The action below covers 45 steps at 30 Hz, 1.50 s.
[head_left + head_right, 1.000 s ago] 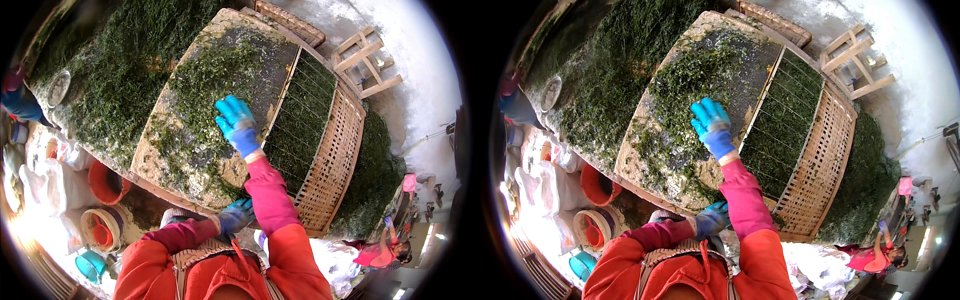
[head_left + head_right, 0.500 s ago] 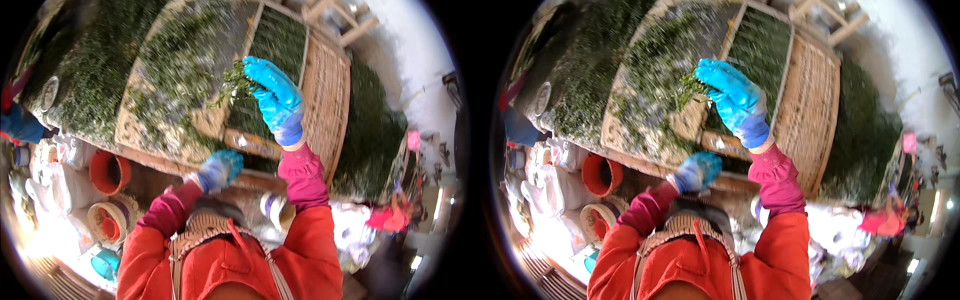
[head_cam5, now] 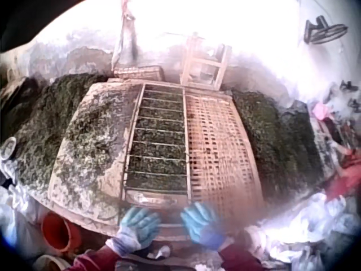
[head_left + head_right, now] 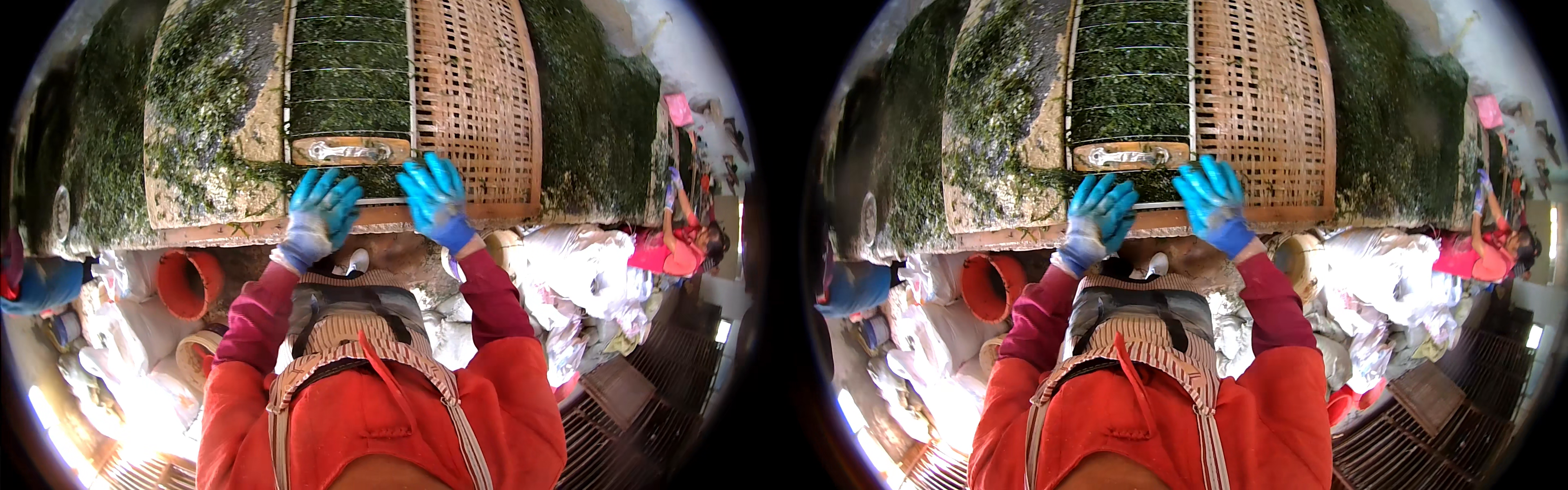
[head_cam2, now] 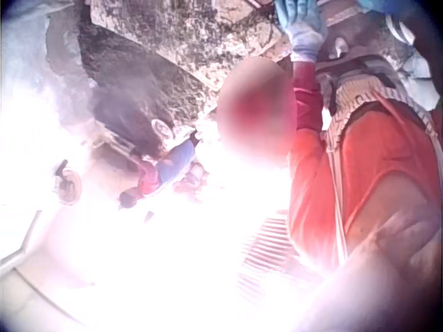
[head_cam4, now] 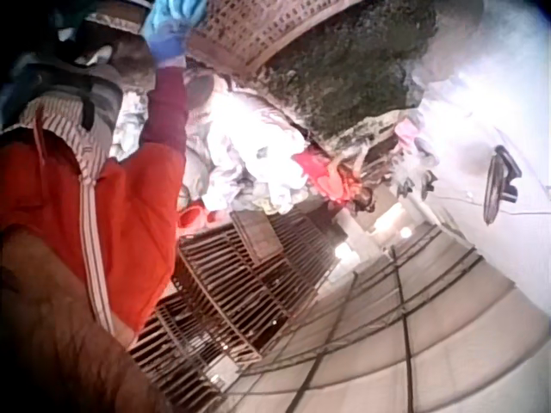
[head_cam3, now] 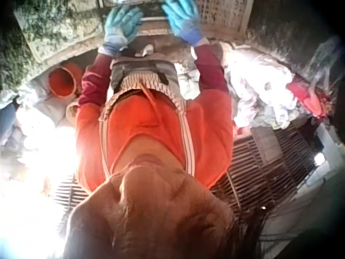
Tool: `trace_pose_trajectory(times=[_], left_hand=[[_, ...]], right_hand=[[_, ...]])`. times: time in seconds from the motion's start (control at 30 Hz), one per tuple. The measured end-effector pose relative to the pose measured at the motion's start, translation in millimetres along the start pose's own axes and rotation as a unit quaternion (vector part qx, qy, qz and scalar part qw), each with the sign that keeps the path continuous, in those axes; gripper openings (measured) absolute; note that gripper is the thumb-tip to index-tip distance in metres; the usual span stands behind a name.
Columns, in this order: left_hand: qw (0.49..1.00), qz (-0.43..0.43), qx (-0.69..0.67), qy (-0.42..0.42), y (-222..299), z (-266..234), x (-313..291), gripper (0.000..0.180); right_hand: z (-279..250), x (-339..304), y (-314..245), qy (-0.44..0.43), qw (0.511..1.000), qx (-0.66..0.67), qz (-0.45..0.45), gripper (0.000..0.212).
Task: The person is arranging and pressing green leaves into the compartments of a wooden tray by hand. They move handfuls of leaves from a large pile on the workbench into the tray and use a wooden press tool to flatten them.
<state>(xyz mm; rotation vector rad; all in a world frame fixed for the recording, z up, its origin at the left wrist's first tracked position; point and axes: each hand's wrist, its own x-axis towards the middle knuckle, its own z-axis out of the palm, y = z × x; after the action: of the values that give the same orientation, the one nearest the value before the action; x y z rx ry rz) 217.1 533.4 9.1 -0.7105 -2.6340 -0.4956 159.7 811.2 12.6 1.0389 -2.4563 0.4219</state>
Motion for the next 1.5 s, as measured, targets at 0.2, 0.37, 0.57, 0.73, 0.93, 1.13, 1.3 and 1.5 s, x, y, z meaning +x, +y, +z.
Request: trace_pose_trajectory(times=[0.2, 0.37, 0.57, 0.73, 0.93, 1.13, 1.3, 1.5], left_hand=[[0.983, -0.074, 0.052, -0.162, 13.3, 28.7, 7.0, 0.049], [0.990, -0.023, 0.049, -0.131, 31.1, 31.9, 21.2, 0.049], [0.991, -0.025, -0.041, -0.126, 25.7, 11.4, 28.4, 0.048], [0.964, 0.003, -0.032, -0.264, 50.0, 55.3, 63.5, 0.058], [0.975, 0.008, -0.066, -0.210, 35.4, 77.1, 57.0, 0.043], [0.985, 0.045, -0.167, 0.017, 6.3, 51.2, 29.2, 0.036], [0.993, -0.013, -0.004, -0.115, -3.1, 29.5, 1.3, 0.047], [0.982, -0.024, -0.023, -0.185, -24.9, 25.4, -13.8, 0.055]], right_hand=[[65.9, -46.8, 13.4, -0.229, 0.951, 0.171, 0.114, 0.072], [36.9, -15.9, 7.3, -0.314, 0.936, 0.110, 0.111, 0.059], [-6.0, -37.3, 54.3, -0.104, 0.961, 0.182, 0.180, 0.069], [18.1, 5.0, 37.2, -0.320, 0.936, -0.086, 0.117, 0.067], [16.1, 74.8, 20.3, -0.372, 0.903, 0.133, 0.167, 0.035], [-26.6, 63.1, 50.7, -0.019, 0.971, 0.216, 0.104, 0.029], [14.9, -15.9, 24.5, -0.166, 0.982, -0.066, -0.069, 0.023], [20.2, 16.0, -20.8, -0.139, 0.988, 0.053, -0.043, 0.036]])
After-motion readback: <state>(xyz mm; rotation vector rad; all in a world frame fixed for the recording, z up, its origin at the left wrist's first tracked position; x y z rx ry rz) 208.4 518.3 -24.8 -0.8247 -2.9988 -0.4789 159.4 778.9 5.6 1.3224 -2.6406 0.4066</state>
